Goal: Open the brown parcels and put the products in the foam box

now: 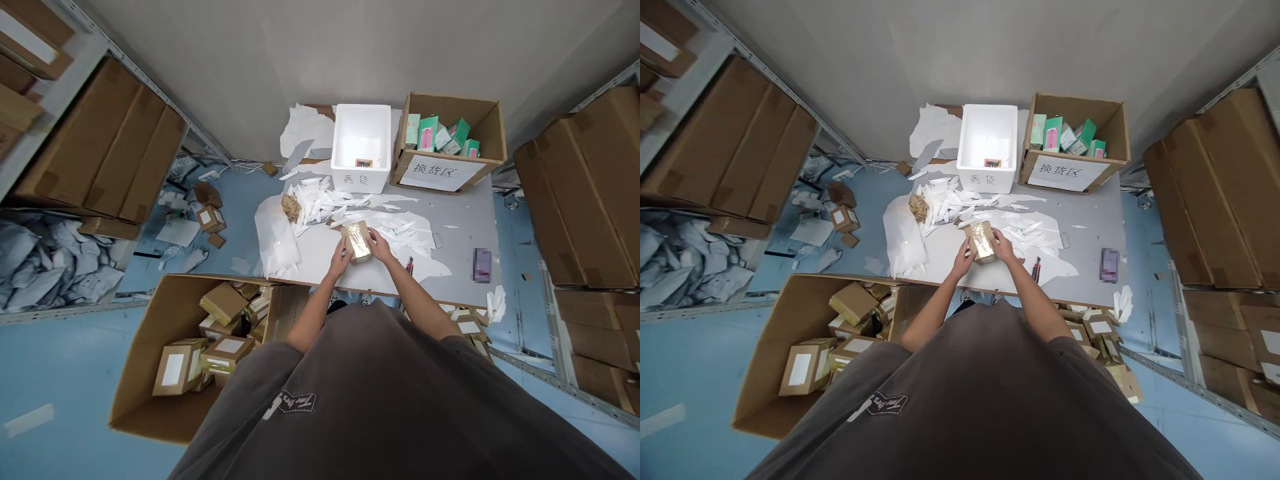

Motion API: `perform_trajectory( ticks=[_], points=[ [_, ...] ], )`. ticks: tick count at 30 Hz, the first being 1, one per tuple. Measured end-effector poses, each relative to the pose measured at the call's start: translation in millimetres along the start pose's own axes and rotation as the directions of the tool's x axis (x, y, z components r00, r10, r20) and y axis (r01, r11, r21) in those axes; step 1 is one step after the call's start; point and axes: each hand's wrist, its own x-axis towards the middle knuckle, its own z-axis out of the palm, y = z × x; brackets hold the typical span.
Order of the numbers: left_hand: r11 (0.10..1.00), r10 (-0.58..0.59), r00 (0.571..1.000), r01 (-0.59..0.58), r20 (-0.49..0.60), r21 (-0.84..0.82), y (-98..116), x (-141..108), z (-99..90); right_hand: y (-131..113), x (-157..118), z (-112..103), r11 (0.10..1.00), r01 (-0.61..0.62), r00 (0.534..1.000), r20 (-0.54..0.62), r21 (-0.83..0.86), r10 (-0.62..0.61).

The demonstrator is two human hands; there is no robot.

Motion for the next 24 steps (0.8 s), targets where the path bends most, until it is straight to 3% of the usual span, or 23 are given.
perform_trajectory(
  ticks=[3,6,8,11,13,17,21,24],
  points=[
    [0.999,0.031,0.999,-0.031,0.017,0.019,-1,1,14.2,17,-13,-7,0.996,-0.052,0.999,-0.008,0.079,0.052],
    [1.000,0.006,1.000,-0.006,0.000,0.021,0,-6,23.6,29,-40,-9,0.992,-0.061,0.996,0.065,0.109,0.054],
    [1.000,0.000,1.000,-0.001,0.027,0.031,2,-11,23.9,32,-56,-6,0.993,-0.037,0.994,0.103,0.116,0.025],
    [0.996,0.063,0.996,-0.066,0.063,0.052,8,-16,12.4,24,-68,-1,0.993,-0.011,0.998,0.058,0.117,0.004],
    [0.997,0.079,0.996,-0.080,0.035,0.023,12,-16,-0.9,15,-64,0,0.995,-0.005,1.000,-0.006,0.101,0.005],
    [1.000,0.000,0.999,-0.002,-0.049,-0.026,10,-10,-21.7,1,-38,7,1.000,-0.019,0.997,-0.074,0.014,0.020],
    [0.997,-0.028,0.999,0.025,0.043,0.067,-7,-1,-23.4,10,-17,31,0.997,-0.051,0.995,0.079,-0.062,0.056],
    [0.977,-0.023,0.991,-0.006,0.135,0.211,-18,4,-27.2,26,-21,45,0.996,-0.008,0.989,0.148,-0.086,0.021]
  ],
)
